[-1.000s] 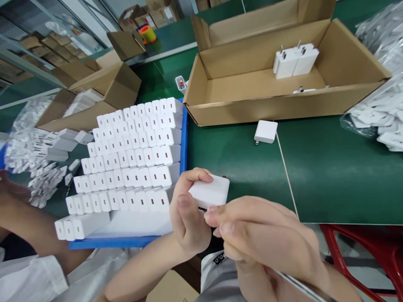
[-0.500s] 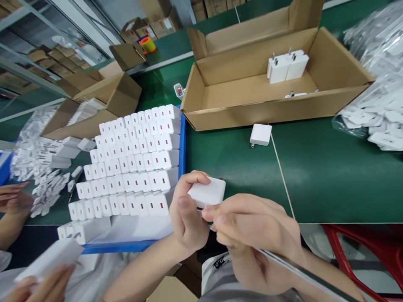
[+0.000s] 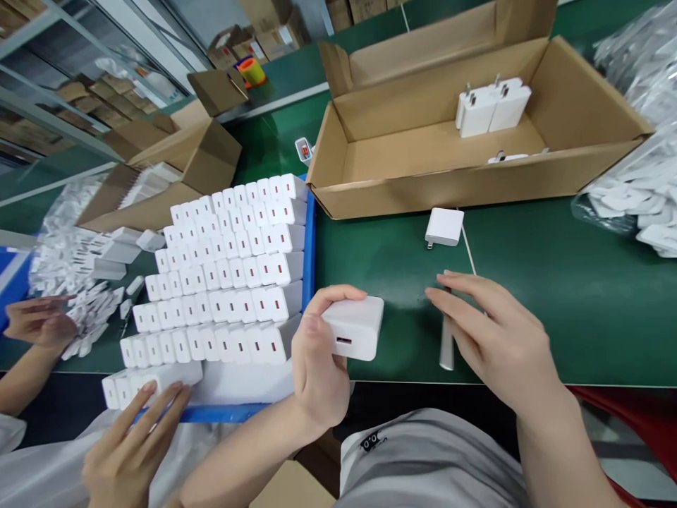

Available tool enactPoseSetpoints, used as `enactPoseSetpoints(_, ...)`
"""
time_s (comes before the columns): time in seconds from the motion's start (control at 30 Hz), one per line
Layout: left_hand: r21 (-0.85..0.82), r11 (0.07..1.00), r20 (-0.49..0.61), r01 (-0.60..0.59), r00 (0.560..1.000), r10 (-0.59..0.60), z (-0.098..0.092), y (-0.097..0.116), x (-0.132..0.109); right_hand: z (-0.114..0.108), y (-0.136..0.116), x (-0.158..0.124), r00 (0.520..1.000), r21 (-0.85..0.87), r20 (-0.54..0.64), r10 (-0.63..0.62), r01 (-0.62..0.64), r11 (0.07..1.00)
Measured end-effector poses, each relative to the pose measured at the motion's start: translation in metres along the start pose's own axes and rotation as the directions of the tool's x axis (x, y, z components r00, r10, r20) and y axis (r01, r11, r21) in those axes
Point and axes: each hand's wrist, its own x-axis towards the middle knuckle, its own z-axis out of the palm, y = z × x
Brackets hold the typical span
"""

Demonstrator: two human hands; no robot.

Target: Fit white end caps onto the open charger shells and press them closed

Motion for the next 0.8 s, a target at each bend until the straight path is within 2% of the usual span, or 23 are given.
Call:
enactPoseSetpoints(0.1, 0.004, 1.000, -0.015, -0.006, 1.000, 0.006, 0.000, 0.001, 0.000, 0.011, 0.015, 0.002, 0.981, -0.111, 0.177, -0.081, 0.102, 0.989)
enactPoseSetpoints(0.17, -0.001, 1.000, -0.015, -0.003, 1.000, 0.003, 0.001, 0.000, -0.001, 0.013, 0.018, 0.002, 0.963, -0.094, 0.263, -0.057, 0.085, 0.992)
enactPoseSetpoints(0.23, -0.015, 1.000, -0.004, -0.001, 1.000, 0.001, 0.001, 0.000, -0.002, 0.013, 0.013, 0.004, 0.953, -0.076, 0.301, -0.031, 0.057, 0.995)
enactPoseSetpoints(0.3, -0.029, 1.000, 0.012, -0.005, 1.000, 0.005, 0.002, -0.002, -0.003, 0.010, -0.002, 0.008, 0.969, -0.024, 0.248, -0.009, 0.015, 1.000)
enactPoseSetpoints(0.4, -0.060, 0.998, 0.027, -0.023, 0.999, 0.025, 0.003, -0.003, -0.005, 0.007, -0.032, 0.017, 0.995, 0.210, 0.094, 0.020, -0.039, 0.977)
enactPoseSetpoints(0.5, -0.123, 0.992, 0.077, -0.027, 0.996, 0.037, 0.004, -0.003, -0.004, 0.011, -0.052, 0.023, 0.999, 0.376, 0.023, -0.044, 0.033, 0.926)
enactPoseSetpoints(0.6, -0.133, 0.991, 0.096, -0.032, 0.994, 0.045, 0.004, -0.001, -0.002, 0.017, -0.056, 0.025, 0.994, 0.370, -0.015, -0.107, 0.105, 0.923)
enactPoseSetpoints(0.8, -0.049, 0.997, 0.089, -0.065, 0.994, 0.069, 0.002, 0.004, 0.000, 0.019, -0.050, 0.025, 0.994, 0.389, -0.033, -0.102, 0.106, 0.915)
